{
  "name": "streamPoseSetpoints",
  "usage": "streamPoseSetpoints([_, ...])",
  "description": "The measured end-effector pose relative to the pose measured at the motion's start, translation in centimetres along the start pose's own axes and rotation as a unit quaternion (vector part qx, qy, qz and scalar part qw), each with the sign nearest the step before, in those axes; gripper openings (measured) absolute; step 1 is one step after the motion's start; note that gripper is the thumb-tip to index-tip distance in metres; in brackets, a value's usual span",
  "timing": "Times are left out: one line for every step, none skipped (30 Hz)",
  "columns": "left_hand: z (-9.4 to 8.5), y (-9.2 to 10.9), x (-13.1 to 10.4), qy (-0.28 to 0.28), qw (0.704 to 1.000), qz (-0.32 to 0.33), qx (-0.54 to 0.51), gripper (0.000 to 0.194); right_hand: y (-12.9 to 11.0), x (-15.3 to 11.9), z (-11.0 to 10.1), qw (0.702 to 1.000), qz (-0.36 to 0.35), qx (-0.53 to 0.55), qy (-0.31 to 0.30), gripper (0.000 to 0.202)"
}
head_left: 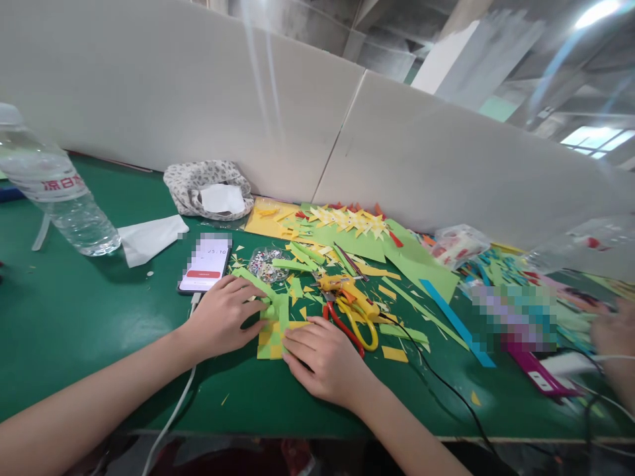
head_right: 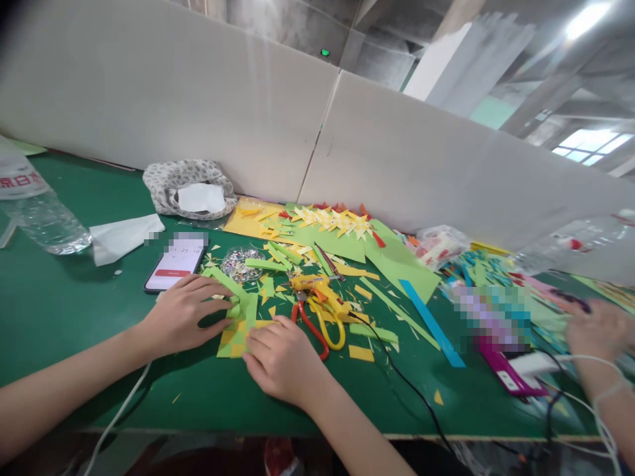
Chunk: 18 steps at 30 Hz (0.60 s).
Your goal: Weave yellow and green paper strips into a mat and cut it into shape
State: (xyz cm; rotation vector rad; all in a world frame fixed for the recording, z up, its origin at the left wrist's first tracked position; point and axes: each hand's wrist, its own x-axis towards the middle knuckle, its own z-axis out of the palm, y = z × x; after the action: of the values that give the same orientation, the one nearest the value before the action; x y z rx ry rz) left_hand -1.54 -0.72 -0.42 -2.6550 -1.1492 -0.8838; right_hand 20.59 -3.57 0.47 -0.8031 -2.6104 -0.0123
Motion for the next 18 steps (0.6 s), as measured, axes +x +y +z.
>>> streamPoseSetpoints([-0.01,0.1,0.01,0.006,1.0,0.002,-0.01,0.013,0.03,0.02,-0.03,1.0,-0.001,0.0,0.0,0.018])
streamPoseSetpoints([-0.03,0.21,0.01,0.01,1.0,0.004,-0.021,0.012,0.04,0.03,-0.06,1.0,-0.002,0.0,0.001,0.018])
streamPoseSetpoints([-0.05,0.32,-0.01,0.011,0.999,0.006,-0.034,0.012,0.05,0.05,-0.08,1.0,-0.003,0.0,0.002,0.018])
streamPoseSetpoints([-0.06,0.41,-0.05,0.007,0.999,0.01,-0.048,0.011,0.06,0.05,-0.11,1.0,-0.003,0.001,0.004,0.018])
streamPoseSetpoints([-0.06,0.48,-0.1,-0.001,0.998,0.016,-0.063,0.011,0.06,0.05,-0.13,1.0,-0.003,0.001,0.006,0.017])
streamPoseSetpoints([-0.04,0.53,-0.17,-0.012,0.997,0.023,-0.077,0.012,0.06,0.05,-0.15,1.0,-0.003,0.0,0.008,0.017])
streamPoseSetpoints([-0.02,0.56,-0.25,-0.024,0.995,0.031,-0.09,0.014,0.06,0.03,-0.17,1.0,-0.003,-0.002,0.008,0.017])
streamPoseSetpoints([0.02,0.57,-0.33,-0.037,0.994,0.037,-0.099,0.016,0.07,0.01,-0.19,1.0,-0.003,-0.005,0.009,0.017])
streamPoseSetpoints([0.06,0.55,-0.41,-0.048,0.993,0.042,-0.104,0.019,0.08,-0.01,-0.2,1.0,-0.003,-0.008,0.01,0.017])
streamPoseSetpoints([0.1,0.52,-0.49,-0.056,0.992,0.045,-0.104,0.022,0.1,-0.02,-0.21,1.0,-0.003,-0.009,0.01,0.017])
streamPoseSetpoints([0.15,0.47,-0.55,-0.061,0.992,0.047,-0.101,0.024,0.12,-0.04,-0.21,1.0,-0.004,-0.01,0.011,0.017])
streamPoseSetpoints([0.19,0.41,-0.61,-0.066,0.992,0.048,-0.097,0.027,0.14,-0.05,-0.21,1.0,-0.004,-0.01,0.012,0.017])
streamPoseSetpoints([0.23,0.35,-0.64,-0.068,0.992,0.049,-0.096,0.03,0.16,-0.06,-0.2,1.0,-0.004,-0.009,0.013,0.017])
streamPoseSetpoints([0.25,0.29,-0.67,-0.068,0.991,0.052,-0.099,0.033,0.19,-0.07,-0.18,1.0,-0.003,-0.008,0.014,0.017])
streamPoseSetpoints([0.25,0.23,-0.69,-0.068,0.99,0.058,-0.106,0.037,0.21,-0.08,-0.16,1.0,-0.003,-0.007,0.015,0.017])
streamPoseSetpoints([0.24,0.19,-0.71,-0.07,0.989,0.067,-0.113,0.04,0.23,-0.1,-0.13,1.0,-0.002,-0.006,0.014,0.017])
streamPoseSetpoints([0.21,0.16,-0.72,-0.072,0.988,0.079,-0.115,0.042,0.24,-0.11,-0.1,1.0,-0.002,-0.005,0.013,0.017])
streamPoseSetpoints([0.18,0.15,-0.75,-0.074,0.987,0.094,-0.111,0.042,0.26,-0.12,-0.07,1.0,-0.003,-0.004,0.013,0.018])
